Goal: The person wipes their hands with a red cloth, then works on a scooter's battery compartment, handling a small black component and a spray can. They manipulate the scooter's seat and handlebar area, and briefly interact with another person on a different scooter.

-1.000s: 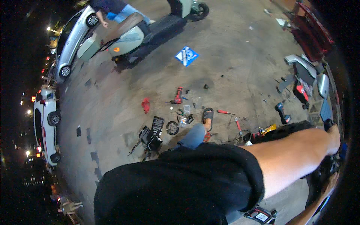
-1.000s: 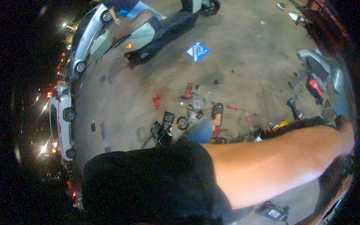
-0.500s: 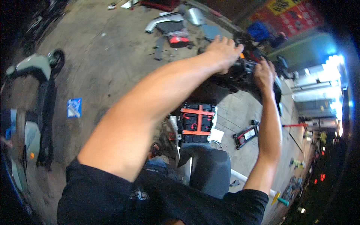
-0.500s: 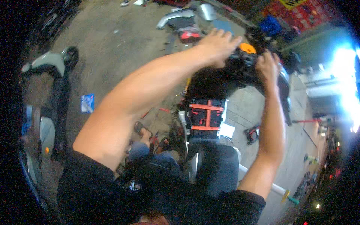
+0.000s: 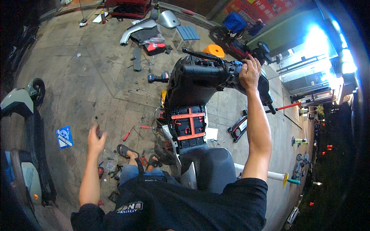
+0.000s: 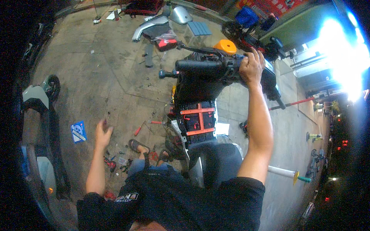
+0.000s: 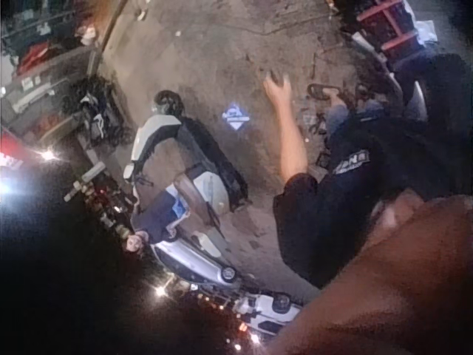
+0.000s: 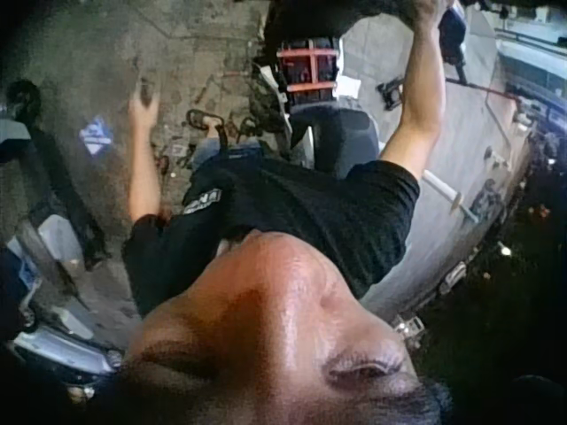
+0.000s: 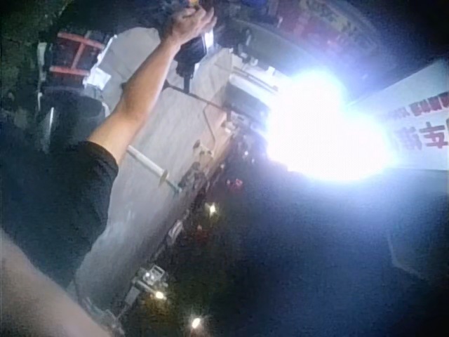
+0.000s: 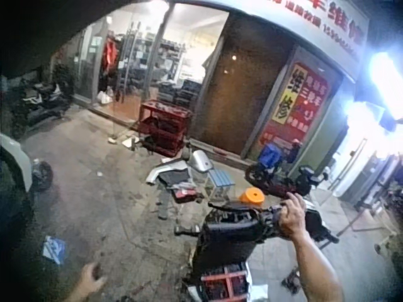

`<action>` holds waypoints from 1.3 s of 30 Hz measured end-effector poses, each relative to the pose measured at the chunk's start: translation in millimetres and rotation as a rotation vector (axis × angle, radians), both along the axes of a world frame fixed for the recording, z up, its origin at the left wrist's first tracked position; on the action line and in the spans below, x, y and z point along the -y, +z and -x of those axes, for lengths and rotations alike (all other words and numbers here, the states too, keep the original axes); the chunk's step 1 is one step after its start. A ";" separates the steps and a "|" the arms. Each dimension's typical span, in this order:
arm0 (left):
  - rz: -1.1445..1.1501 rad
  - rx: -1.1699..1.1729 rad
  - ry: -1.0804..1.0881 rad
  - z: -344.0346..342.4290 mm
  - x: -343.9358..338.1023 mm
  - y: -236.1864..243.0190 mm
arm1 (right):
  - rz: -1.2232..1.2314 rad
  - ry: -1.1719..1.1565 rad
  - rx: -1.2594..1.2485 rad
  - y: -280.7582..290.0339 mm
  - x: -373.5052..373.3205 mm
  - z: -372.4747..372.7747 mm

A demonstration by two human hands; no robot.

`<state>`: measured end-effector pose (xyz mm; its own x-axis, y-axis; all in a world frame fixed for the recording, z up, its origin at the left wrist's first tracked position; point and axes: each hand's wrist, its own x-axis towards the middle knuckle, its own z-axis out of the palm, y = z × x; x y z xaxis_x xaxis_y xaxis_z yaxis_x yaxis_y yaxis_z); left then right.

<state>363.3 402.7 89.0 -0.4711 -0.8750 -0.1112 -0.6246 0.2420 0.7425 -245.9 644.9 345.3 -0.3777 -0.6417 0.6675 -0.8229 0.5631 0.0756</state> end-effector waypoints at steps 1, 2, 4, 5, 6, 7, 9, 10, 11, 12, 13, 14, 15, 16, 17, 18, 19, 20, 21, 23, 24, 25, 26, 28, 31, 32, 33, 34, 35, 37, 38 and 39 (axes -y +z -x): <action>-0.027 -0.009 0.040 -31.6 -11.9 -25.2 | 0.004 -0.010 0.003 -1.0 0.0 -0.4; -0.121 0.006 0.124 -59.9 -24.3 -48.7 | 0.009 -0.022 0.003 -1.3 -1.4 -0.4; -0.205 0.103 0.212 -111.1 -42.8 -86.1 | 0.024 -0.026 0.004 -3.6 -1.4 0.9; -0.228 0.073 0.238 -128.3 -54.3 -103.5 | 0.032 -0.016 0.007 -4.5 -0.7 2.9; -0.293 0.061 0.293 -145.8 -67.1 -116.2 | 0.036 0.001 0.005 -6.6 -1.4 4.7; -0.365 0.046 0.365 -161.7 -80.0 -125.8 | 0.019 -0.015 0.001 -6.7 -2.3 8.1; -0.343 0.206 0.312 -180.0 -95.7 -141.5 | 0.047 0.076 -0.187 -8.5 -5.8 16.2; -0.378 0.094 0.340 -184.6 -105.4 -146.4 | 0.081 0.106 -0.174 -10.5 -6.2 22.3; -0.483 0.013 0.399 -190.5 -112.3 -149.9 | 0.068 0.157 -0.157 -10.1 -11.4 25.8; -0.404 0.158 0.326 -193.1 -116.0 -150.5 | -0.022 0.009 -0.135 -11.8 -11.6 33.3; -0.345 0.138 0.340 -196.8 -122.0 -151.0 | -0.070 -0.004 -0.171 -11.6 -15.0 36.9; -0.401 0.172 0.348 -196.4 -124.0 -151.7 | -0.043 0.076 -0.228 -13.0 -15.9 41.5; -0.402 0.135 0.347 -198.5 -127.1 -151.3 | 0.013 0.047 -0.166 -14.4 -18.4 42.1; -0.463 0.189 0.358 -198.7 -128.4 -151.1 | -0.044 -0.017 -0.158 -13.8 -21.7 41.2; -0.486 0.193 0.358 -199.0 -130.2 -150.7 | 0.005 -0.055 -0.083 -14.1 -23.1 37.6; -0.547 0.227 0.364 -199.8 -131.5 -149.9 | 0.064 -0.086 -0.039 -13.7 -25.1 31.3; -0.568 0.218 0.375 -199.3 -132.6 -149.3 | 0.052 -0.110 -0.093 -12.9 -27.1 22.6; -0.538 0.196 0.357 -200.9 -133.4 -148.0 | 0.025 -0.123 -0.186 -12.0 -29.0 11.7; -0.539 0.230 0.359 -200.3 -135.0 -147.7 | 0.062 -0.054 -0.181 -10.7 -30.2 0.6; -0.547 0.296 0.423 -203.0 -136.9 -146.3 | 0.094 -0.028 -0.133 -10.2 -31.9 -22.3; -0.550 0.302 0.422 -206.0 -136.2 -145.6 | 0.135 0.000 -0.058 -11.3 -32.3 -32.4; -0.583 0.311 0.438 -208.7 -137.6 -145.9 | 0.140 -0.079 -0.025 -13.0 -33.9 -41.4; -0.599 0.309 0.459 -211.8 -136.6 -147.1 | 0.115 -0.139 -0.012 -16.2 -33.4 -47.6; -0.572 0.363 0.382 -220.1 -134.4 -152.6 | 0.162 0.014 -0.125 -23.1 -31.7 -54.2; -0.643 0.313 0.422 -235.3 -124.2 -167.8 | 0.207 -0.023 -0.243 -35.9 -30.3 -61.5; -0.725 0.340 0.467 -239.6 -116.9 -174.2 | 0.232 -0.066 -0.223 -38.5 -30.9 -66.0; -0.717 0.227 0.466 -241.9 -111.9 -180.4 | 0.224 -0.105 -0.212 -41.8 -30.9 -72.8; -0.735 0.221 0.502 -247.3 -102.7 -183.9 | 0.259 -0.111 -0.168 -45.8 -31.2 -83.6; -0.709 0.167 0.484 -247.7 -97.1 -189.3 | 0.264 -0.166 -0.137 -48.6 -31.0 -95.7; -0.675 0.122 0.511 -252.3 -77.7 -195.1 | 0.341 -0.218 -0.076 -60.1 -19.5 -124.3; -0.701 0.060 0.500 -255.2 -69.7 -196.4 | 0.380 -0.234 -0.049 -68.2 -15.4 -143.6; -0.728 0.023 0.503 -255.3 -60.5 -199.2 | 0.448 -0.264 0.009 -74.6 -10.1 -162.4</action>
<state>618.6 463.2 -110.2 -0.0403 -0.6862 -0.7263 -0.5463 -0.5935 0.5910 -83.5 655.0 270.7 -0.4952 -0.1762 0.8507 -0.6482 0.7269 -0.2267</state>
